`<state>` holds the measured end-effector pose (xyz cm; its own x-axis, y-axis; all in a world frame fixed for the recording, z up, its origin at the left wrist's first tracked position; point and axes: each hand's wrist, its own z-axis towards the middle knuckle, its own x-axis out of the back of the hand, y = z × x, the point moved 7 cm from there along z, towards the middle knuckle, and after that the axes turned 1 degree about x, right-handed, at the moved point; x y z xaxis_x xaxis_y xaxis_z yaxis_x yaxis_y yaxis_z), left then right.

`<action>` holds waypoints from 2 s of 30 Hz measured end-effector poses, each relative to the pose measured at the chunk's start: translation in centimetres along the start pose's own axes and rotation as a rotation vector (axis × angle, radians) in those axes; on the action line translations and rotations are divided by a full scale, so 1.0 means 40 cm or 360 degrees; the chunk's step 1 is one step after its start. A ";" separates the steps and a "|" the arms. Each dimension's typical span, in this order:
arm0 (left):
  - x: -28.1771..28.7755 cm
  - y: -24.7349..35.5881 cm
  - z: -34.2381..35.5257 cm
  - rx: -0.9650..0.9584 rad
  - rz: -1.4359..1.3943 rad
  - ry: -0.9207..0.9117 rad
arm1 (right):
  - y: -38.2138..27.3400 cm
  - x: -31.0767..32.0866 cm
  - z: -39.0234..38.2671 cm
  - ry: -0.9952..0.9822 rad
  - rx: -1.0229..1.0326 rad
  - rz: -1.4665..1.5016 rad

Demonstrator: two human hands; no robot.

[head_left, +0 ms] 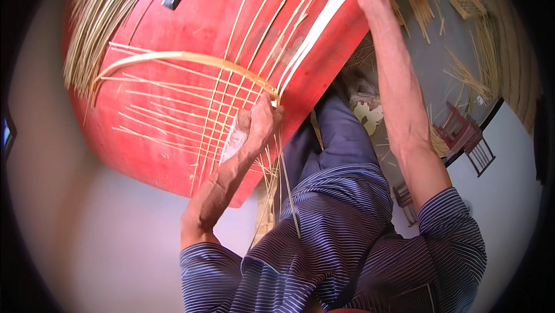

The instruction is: The person weaves thin bamboo strips on a red work surface, interlacing them into a grid pattern. They repeatedly pick up strips, thread them through existing weaves, and press them into place to build the mat.

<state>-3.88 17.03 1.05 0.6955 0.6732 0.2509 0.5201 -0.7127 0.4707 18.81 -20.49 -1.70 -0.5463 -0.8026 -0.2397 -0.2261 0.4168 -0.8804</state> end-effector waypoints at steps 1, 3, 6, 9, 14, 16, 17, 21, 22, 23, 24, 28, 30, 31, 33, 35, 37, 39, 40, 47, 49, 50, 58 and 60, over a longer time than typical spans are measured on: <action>0.015 0.021 -0.008 0.0014 0.0119 0.0008 | -0.034 -0.037 0.000 -0.0026 0.0070 -0.0067; 0.021 0.059 -0.009 0.0090 0.0136 -0.0011 | -0.093 -0.215 -0.050 -0.0107 0.0275 -0.0496; 0.038 0.033 -0.015 0.0092 0.0213 0.0044 | -0.061 -0.530 -0.169 -0.0415 0.0532 -0.1204; 0.045 0.049 -0.026 0.0222 -0.0122 0.0049 | -0.052 -0.657 -0.249 -0.0557 0.0730 -0.1615; 0.037 0.010 -0.013 0.0221 -0.0460 0.0003 | 0.078 -0.326 -0.449 -0.0489 0.0475 -0.1514; 0.042 0.029 -0.016 0.0193 -0.0420 0.0008 | 0.224 -0.192 -0.626 -0.0848 0.0178 -0.1370; 0.053 0.042 -0.025 0.0165 -0.0312 0.0053 | 0.263 -0.171 -0.717 -0.1071 0.0134 -0.1360; 0.081 0.081 -0.027 0.0120 0.0131 0.0044 | 0.331 -0.154 -0.811 -0.0962 0.0178 -0.1122; 0.081 0.081 -0.018 0.0013 0.0252 0.0071 | 0.351 -0.158 -0.812 -0.0884 0.0277 -0.1096; 0.079 0.083 -0.006 -0.0091 0.0371 0.0091 | 0.358 -0.163 -0.810 -0.0805 0.0367 -0.1071; 0.074 0.087 0.000 -0.0196 0.0489 0.0109 | 0.379 -0.165 -0.810 -0.0791 0.0327 -0.1073; 0.076 0.051 0.004 -0.0097 0.0330 0.0091 | 0.399 -0.177 -0.814 -0.0647 0.0231 -0.1005; 0.070 0.056 0.005 -0.0040 0.0325 0.0063 | 0.401 -0.165 -0.812 -0.0594 0.0200 -0.0943; 0.063 0.062 0.001 -0.0006 0.0312 0.0065 | 0.404 -0.162 -0.812 -0.0592 0.0177 -0.0928; 0.056 0.054 0.006 0.0026 0.0434 0.0018 | 0.414 -0.156 -0.813 -0.0594 0.0138 -0.0896; 0.056 0.109 0.002 -0.0291 0.0920 0.0028 | 0.422 -0.159 -0.812 -0.0661 0.0120 -0.0916; 0.048 0.200 -0.018 -0.0308 0.1310 0.0008 | 0.431 -0.158 -0.805 -0.0706 0.0143 -0.1027; 0.036 0.280 -0.029 -0.0927 0.1801 0.0146 | 0.428 -0.166 -0.806 -0.0731 0.0208 -0.1205; 0.024 0.304 -0.032 -0.1245 0.2036 0.0215 | 0.428 -0.166 -0.811 -0.0750 0.0178 -0.1187; 0.085 0.192 0.016 -0.1089 0.2113 0.0182 | 0.400 -0.162 -0.796 -0.0767 0.0135 -0.1100; 0.095 0.133 0.025 -0.0876 0.2011 0.0157 | 0.399 -0.154 -0.793 -0.0812 0.0131 -0.1086; 0.097 0.117 0.017 -0.0886 0.1953 0.0179 | 0.402 -0.154 -0.793 -0.0818 0.0120 -0.1107; 0.185 0.017 0.074 -0.0155 0.0984 0.0070 | 0.382 -0.165 -0.786 -0.0757 0.0269 -0.1274; 0.221 -0.010 0.083 -0.0133 0.0591 0.0299 | 0.349 -0.187 -0.782 -0.0799 0.0379 -0.1403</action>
<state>3.70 22.61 0.25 0.7217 0.4035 0.5624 0.2041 -0.9004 0.3841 -5.47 4.68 0.61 0.1463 -0.8894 0.4332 -0.1872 -0.4549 -0.8707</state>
